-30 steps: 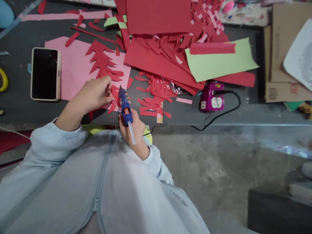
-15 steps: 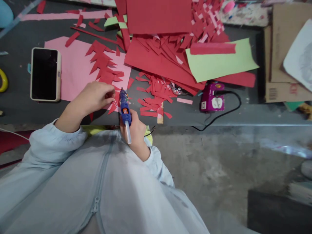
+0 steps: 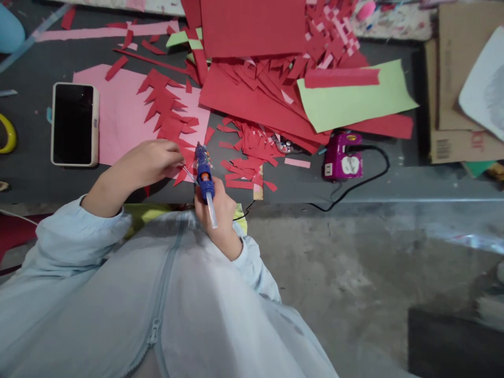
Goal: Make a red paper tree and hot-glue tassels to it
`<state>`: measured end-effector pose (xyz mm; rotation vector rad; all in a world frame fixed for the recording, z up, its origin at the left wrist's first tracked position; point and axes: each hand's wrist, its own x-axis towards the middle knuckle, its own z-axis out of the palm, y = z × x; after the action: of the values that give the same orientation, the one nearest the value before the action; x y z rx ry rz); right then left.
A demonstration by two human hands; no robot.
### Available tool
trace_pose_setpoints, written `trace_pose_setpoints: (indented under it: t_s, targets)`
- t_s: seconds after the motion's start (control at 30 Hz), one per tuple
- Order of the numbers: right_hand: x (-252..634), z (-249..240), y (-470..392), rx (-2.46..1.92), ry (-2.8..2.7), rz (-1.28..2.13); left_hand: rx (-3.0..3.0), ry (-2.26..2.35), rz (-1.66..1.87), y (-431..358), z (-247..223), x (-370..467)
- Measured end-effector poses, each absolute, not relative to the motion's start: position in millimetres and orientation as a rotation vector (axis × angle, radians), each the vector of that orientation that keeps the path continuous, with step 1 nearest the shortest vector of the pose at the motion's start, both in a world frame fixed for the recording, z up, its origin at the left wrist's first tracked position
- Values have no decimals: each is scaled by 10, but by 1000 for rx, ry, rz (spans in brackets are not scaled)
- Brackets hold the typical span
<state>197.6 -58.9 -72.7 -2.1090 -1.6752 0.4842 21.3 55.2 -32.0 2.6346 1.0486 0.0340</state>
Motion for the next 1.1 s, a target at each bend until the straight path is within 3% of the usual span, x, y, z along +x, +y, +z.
trace_pose_setpoints:
  t_s: [0.63,1.1]
  targets:
    - [1967,-729,-599,-2102,-1651,492,2663,995,76,568,-352,161]
    - [1948,-700,-605,-2130,-1681,551,2342,1434,-275,733,-73,446]
